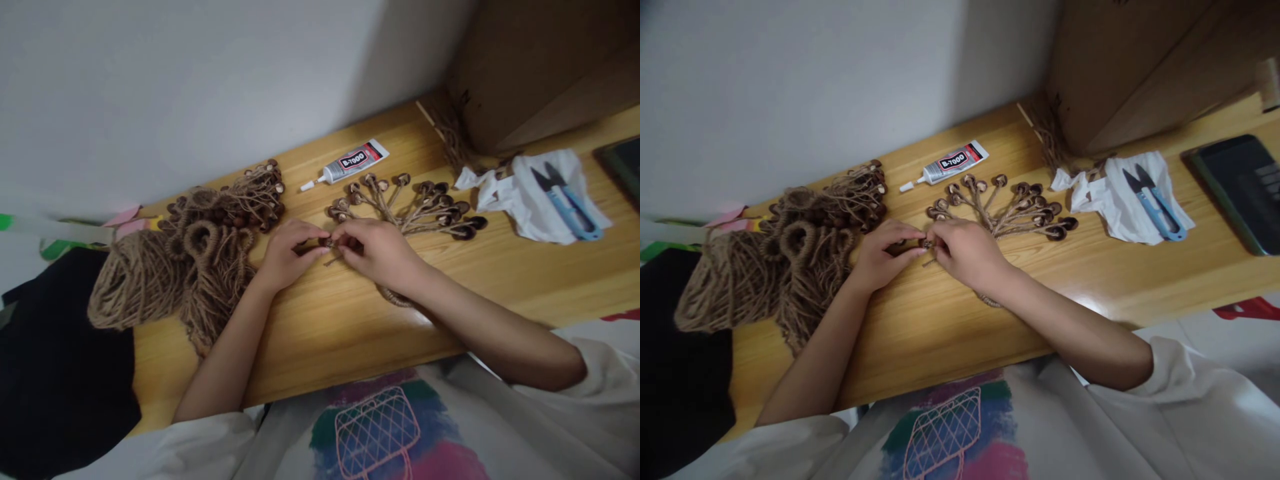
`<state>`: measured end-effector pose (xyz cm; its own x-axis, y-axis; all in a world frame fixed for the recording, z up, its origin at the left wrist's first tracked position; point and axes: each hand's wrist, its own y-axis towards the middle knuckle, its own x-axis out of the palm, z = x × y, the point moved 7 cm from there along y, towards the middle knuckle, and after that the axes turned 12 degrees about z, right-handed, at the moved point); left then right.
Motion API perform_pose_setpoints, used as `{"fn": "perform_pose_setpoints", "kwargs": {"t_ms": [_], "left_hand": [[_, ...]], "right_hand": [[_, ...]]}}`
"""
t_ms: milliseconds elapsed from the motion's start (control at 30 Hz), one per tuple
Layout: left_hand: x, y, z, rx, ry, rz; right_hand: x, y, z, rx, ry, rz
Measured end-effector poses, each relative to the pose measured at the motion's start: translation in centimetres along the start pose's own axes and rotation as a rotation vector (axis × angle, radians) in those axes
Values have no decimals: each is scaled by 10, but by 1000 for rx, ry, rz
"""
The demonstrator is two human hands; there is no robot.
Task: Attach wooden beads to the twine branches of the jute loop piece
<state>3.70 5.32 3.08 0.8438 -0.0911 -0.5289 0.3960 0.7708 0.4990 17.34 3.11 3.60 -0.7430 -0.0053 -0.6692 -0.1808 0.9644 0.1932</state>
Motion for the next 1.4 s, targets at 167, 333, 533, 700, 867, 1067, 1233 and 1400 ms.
{"fn": "perform_pose_setpoints", "kwargs": {"t_ms": [167, 333, 533, 700, 867, 1067, 1233, 1400], "left_hand": [[0, 1, 1, -9, 9, -11], [-1, 1, 1, -29, -3, 4], [-2, 0, -1, -76, -16, 2], [-2, 0, 0, -72, -22, 17], [-2, 0, 1, -45, -12, 43], [-2, 0, 1, -65, -14, 42], [-2, 0, -1, -61, -14, 42], [-2, -1, -2, -73, -19, 48]], "right_hand": [[2, -1, 1, 4, -28, 11], [6, -3, 1, -33, -99, 52], [2, -3, 2, 12, -16, 40], [-4, -2, 4, 77, 93, 52], [-7, -1, 8, 123, 199, 73], [-7, 1, 11, 187, 284, 78], [-6, 1, 16, 254, 429, 87], [-6, 1, 20, 345, 620, 93]]}}
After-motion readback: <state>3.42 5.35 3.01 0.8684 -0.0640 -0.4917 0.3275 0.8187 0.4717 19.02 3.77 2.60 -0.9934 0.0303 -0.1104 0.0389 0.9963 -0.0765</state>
